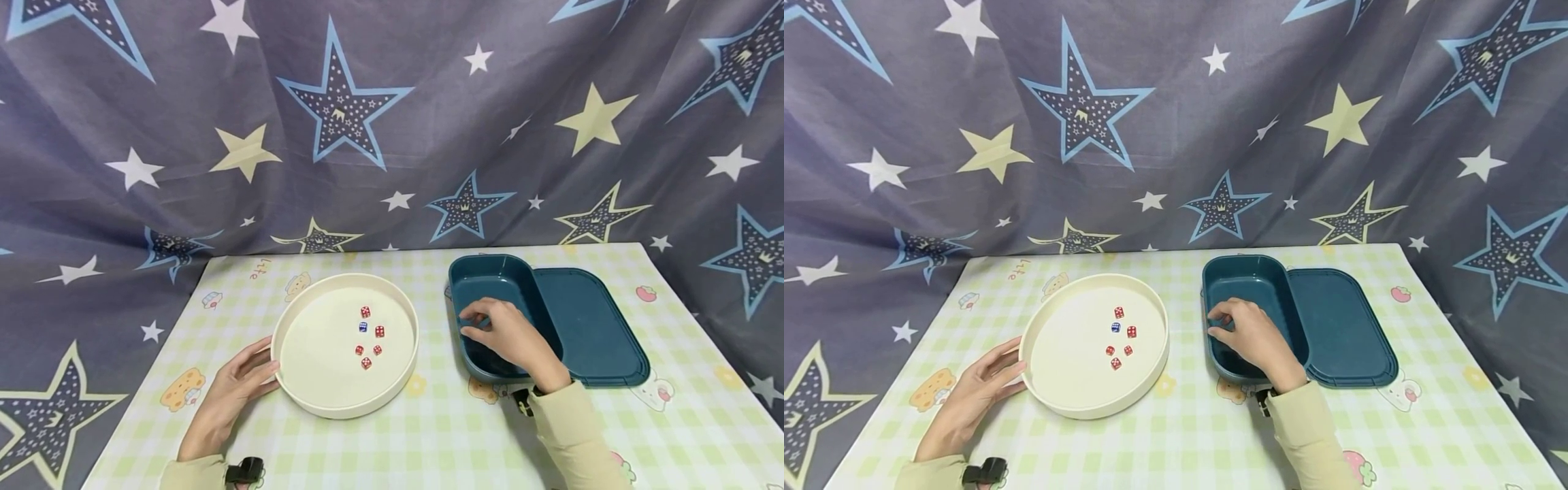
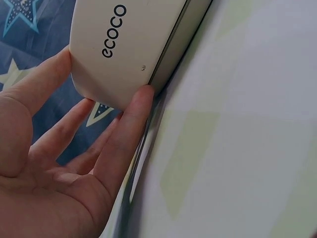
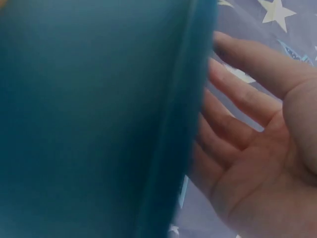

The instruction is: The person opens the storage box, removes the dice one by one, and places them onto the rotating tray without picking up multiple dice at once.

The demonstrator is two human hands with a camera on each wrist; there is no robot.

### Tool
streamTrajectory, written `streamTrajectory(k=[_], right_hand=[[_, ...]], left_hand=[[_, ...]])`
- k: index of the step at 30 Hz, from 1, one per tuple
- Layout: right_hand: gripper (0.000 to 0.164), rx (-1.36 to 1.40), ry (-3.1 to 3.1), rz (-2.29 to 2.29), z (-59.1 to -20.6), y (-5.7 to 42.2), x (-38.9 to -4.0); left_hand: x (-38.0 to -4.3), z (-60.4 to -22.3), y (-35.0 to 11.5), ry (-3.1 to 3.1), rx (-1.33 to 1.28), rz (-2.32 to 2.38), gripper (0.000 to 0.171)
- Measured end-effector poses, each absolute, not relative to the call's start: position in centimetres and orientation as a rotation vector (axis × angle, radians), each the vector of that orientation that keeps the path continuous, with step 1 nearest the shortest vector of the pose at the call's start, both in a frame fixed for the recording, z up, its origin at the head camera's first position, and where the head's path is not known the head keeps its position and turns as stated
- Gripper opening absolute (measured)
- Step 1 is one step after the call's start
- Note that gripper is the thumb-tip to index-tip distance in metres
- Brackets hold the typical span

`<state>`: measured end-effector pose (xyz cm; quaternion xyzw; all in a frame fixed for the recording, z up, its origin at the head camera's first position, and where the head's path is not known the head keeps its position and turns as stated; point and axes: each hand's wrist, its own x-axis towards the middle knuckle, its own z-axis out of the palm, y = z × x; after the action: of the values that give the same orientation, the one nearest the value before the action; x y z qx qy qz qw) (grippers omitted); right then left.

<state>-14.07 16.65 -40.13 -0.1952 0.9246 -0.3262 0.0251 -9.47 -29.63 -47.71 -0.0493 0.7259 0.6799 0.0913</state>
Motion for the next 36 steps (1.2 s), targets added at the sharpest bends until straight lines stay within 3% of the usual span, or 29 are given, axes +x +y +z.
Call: streamTrajectory(k=[20, 36], right_hand=[[0.019, -0.447, 2.888, -0.921, -41.5, 20.2, -14.4], [0.01, -0.44, 2.833, -0.859, -42.5, 20.7, -14.5]], left_hand=[[-9.4, -47.6, -29.4, 2.156, -0.158, 2.025, 0.066], [-9.4, -47.8, -29.6, 2.168, -0.137, 2.019, 0.066]])
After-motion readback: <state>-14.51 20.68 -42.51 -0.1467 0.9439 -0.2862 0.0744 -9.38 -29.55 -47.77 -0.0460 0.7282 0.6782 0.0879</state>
